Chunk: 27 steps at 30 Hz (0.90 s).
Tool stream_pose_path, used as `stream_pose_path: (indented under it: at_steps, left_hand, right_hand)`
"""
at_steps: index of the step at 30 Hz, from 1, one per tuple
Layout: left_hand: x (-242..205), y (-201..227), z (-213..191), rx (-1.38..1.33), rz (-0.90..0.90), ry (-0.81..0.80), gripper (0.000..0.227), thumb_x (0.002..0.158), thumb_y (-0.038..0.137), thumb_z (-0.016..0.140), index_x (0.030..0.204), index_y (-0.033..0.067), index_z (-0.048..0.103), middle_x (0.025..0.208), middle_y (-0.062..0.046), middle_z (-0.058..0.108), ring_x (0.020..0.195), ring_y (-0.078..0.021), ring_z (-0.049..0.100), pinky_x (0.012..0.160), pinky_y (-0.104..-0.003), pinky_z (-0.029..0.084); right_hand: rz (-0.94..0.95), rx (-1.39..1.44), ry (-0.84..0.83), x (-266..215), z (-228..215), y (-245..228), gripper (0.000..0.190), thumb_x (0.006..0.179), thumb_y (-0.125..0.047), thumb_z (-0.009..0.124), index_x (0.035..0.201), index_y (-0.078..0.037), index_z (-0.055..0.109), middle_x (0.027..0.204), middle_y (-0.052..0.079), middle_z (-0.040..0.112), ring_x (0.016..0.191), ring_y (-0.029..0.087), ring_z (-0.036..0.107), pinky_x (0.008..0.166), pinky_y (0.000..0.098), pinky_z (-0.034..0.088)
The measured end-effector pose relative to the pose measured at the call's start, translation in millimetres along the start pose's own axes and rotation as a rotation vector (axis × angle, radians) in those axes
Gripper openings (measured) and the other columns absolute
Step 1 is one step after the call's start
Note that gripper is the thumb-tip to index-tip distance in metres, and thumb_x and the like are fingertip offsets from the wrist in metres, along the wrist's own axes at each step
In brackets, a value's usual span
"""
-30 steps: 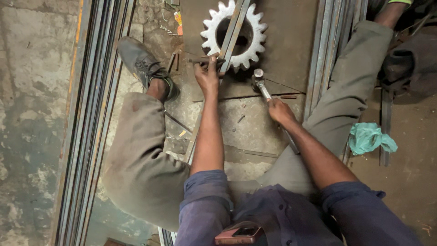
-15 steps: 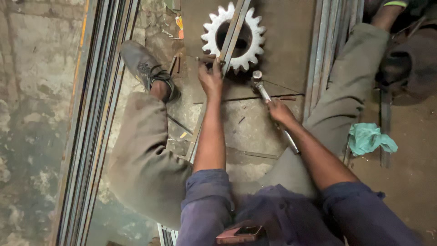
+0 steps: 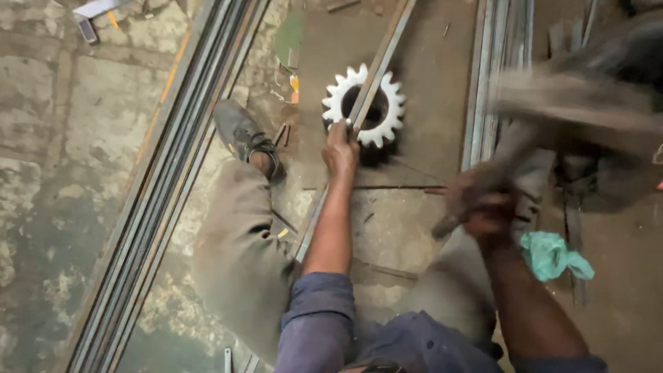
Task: The person sits on the floor and repeatedly hammers a metal rod that is placed across a large white gear. The person uses a hammer to strike the rod multiple times, occasionally adjusting the rod's position or picking up a new rod from a nearby pile.
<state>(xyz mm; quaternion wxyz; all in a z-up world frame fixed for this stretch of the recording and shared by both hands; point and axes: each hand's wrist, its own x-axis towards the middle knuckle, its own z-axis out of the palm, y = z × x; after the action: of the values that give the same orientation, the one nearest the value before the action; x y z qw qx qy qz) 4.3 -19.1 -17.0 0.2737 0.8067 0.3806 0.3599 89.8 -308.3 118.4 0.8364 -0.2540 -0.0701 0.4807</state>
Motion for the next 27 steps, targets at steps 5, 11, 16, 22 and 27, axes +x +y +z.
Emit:
stream_pose_path:
  at_steps: [5, 11, 16, 22, 27]
  left_hand:
    - [-1, 6, -7, 0.029, -0.049, -0.092, 0.03, 0.087, 0.016, 0.076, 0.115, 0.01, 0.068, 0.105, -0.013, 0.071, 0.092, -0.0417, 0.068, 0.074, -0.053, 0.053]
    - [-6, -16, 12, 0.048, 0.043, -0.137, 0.032, 0.086, 0.004, 0.068, 0.116, 0.0131, 0.067, 0.105, -0.011, 0.068, 0.095, -0.0394, 0.069, 0.08, -0.051, 0.054]
    - [-16, -18, 23, -0.024, -0.019, -0.073, 0.026, 0.088, 0.008, 0.067, 0.114, 0.0106, 0.07, 0.107, -0.017, 0.071, 0.091, -0.0417, 0.068, 0.08, -0.051, 0.055]
    - [-18, -26, 8, -0.144, -0.087, 0.051, 0.037, 0.088, 0.027, 0.074, 0.11, -0.0023, 0.068, 0.095, -0.023, 0.07, 0.083, -0.0453, 0.068, 0.074, -0.051, 0.054]
    - [-5, -10, -22, -0.072, -0.283, -0.109, 0.04, 0.09, 0.04, 0.077, 0.098, 0.0014, 0.072, 0.087, -0.021, 0.072, 0.081, -0.0443, 0.069, 0.074, -0.052, 0.053]
  right_hand:
    - [-0.411, -1.05, -0.09, 24, 49, -54, 0.053, 0.092, -0.059, 0.068, 0.101, -0.007, 0.06, 0.074, 0.009, 0.058, 0.067, 0.029, 0.057, 0.063, 0.0428, 0.047]
    - [0.053, -1.919, 0.096, 78, 41, 14, 0.043, 0.093, -0.044, 0.074, 0.099, -0.003, 0.067, 0.079, 0.019, 0.064, 0.071, 0.037, 0.063, 0.065, 0.0473, 0.049]
    - [0.249, -1.874, 0.262, 42, -19, 40, 0.043, 0.087, -0.041, 0.079, 0.084, 0.0, 0.068, 0.063, 0.013, 0.061, 0.059, 0.029, 0.063, 0.057, 0.0457, 0.048]
    - [0.588, -0.87, 0.563, -34, -98, 107, 0.031, 0.083, -0.027, 0.081, 0.08, -0.013, 0.054, 0.055, -0.002, 0.045, 0.041, 0.013, 0.04, 0.035, 0.0324, 0.031]
    - [0.94, -0.186, 0.57, -50, -140, 141, 0.032, 0.092, -0.026, 0.072, 0.076, -0.02, 0.045, 0.054, -0.009, 0.034, 0.041, 0.007, 0.029, 0.037, 0.0266, 0.026]
